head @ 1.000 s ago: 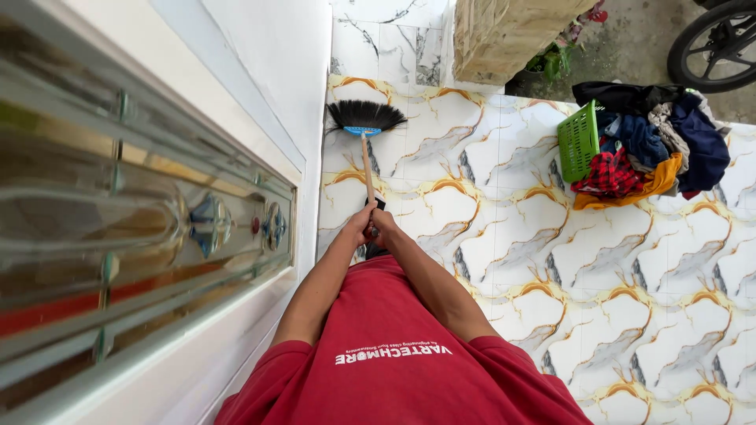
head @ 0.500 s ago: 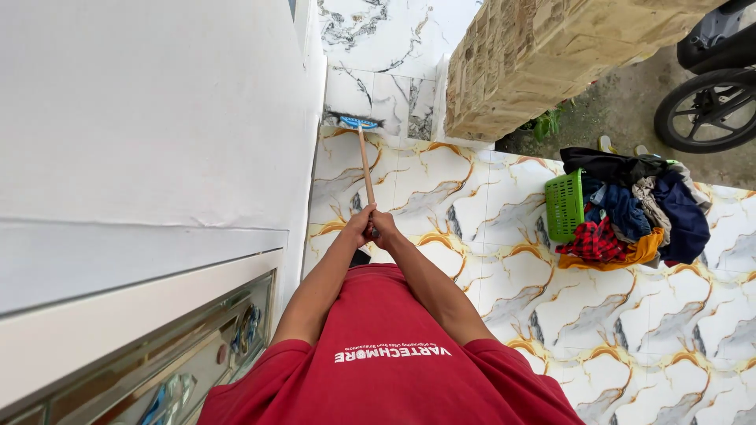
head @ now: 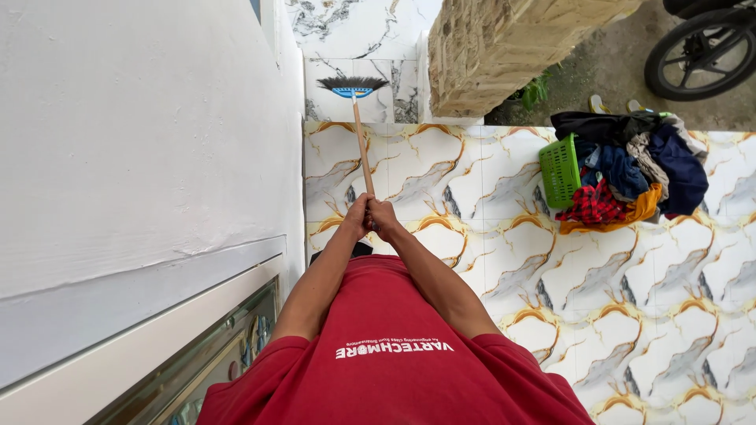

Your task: Sweeping the tiled floor of an entryway area.

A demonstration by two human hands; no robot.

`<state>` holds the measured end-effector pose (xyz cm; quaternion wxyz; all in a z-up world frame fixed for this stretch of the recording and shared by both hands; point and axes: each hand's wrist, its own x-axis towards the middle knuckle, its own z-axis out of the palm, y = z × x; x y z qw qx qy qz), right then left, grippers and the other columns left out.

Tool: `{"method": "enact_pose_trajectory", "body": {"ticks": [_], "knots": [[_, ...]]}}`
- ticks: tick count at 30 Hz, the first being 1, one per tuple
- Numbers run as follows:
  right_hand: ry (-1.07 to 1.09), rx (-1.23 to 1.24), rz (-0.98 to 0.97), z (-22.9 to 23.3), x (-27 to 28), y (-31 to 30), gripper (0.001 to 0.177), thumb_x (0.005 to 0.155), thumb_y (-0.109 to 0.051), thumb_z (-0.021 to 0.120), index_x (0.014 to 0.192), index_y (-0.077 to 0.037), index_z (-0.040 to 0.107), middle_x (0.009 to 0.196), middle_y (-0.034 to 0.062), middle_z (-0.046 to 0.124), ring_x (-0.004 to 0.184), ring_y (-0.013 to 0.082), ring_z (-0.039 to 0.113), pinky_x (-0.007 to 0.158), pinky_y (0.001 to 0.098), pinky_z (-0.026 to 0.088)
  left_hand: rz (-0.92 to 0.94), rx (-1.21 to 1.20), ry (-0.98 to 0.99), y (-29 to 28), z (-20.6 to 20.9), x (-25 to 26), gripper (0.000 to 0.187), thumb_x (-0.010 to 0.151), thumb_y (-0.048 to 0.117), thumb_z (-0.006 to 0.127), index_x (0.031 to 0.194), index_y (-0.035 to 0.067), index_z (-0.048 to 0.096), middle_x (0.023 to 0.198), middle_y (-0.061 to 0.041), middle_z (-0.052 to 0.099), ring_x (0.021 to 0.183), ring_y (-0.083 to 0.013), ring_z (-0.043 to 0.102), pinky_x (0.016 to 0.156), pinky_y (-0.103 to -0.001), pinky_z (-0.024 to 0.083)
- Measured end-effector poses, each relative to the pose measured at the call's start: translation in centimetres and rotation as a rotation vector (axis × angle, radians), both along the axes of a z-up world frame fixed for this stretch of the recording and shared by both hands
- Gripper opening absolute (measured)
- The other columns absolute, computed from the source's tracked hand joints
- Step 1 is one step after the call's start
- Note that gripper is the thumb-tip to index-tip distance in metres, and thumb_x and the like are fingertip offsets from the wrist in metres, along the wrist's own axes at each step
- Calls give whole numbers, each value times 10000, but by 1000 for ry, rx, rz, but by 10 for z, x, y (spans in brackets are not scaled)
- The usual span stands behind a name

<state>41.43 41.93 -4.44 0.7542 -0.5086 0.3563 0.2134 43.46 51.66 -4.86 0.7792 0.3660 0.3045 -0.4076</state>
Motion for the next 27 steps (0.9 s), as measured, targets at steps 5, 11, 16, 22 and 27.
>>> {"method": "enact_pose_trajectory", "body": {"ticks": [5, 11, 16, 22, 27], "knots": [[6, -189, 71, 29, -43, 8, 399, 1015, -314, 568, 712, -54, 556, 577, 46, 543, 421, 140, 490, 359, 296, 362, -142, 2, 56, 6, 6, -27, 322, 899, 456, 586, 822, 151, 660, 609, 30, 559, 424, -140, 457, 376, -297, 372], [47, -506, 148, 46, -121, 28, 510, 1019, -414, 532, 761, 8, 654, 604, 121, 641, 447, 223, 607, 421, 358, 481, -193, 53, 131, 14, -17, -84, 280, 906, 403, 665, 864, 127, 650, 791, -26, 679, 667, -183, 625, 596, -335, 537], [144, -624, 102, 24, -188, 61, 579, 1040, -458, 469, 844, 39, 692, 672, 185, 697, 532, 312, 691, 521, 424, 553, -258, 217, 90, 31, -28, -144, 240, 911, 343, 732, 869, 141, 608, 788, -10, 627, 699, -174, 591, 631, -360, 509], [61, -877, -13, 15, -279, 84, 510, 1032, -404, 507, 880, 28, 731, 767, 209, 717, 701, 333, 688, 661, 475, 535, -325, -15, -44, 44, -45, -229, 194, 1005, 264, 687, 955, 102, 594, 790, -2, 603, 729, -139, 577, 681, -307, 514], [80, -11, -579, -17, -324, 68, 284, 1035, -286, 645, 839, -86, 594, 672, -12, 590, 516, 107, 509, 430, 282, 381, -602, -18, 44, 37, 40, -253, 176, 957, 366, 566, 1062, 233, 612, 733, 97, 608, 381, -73, 303, 324, -239, 232]]}}
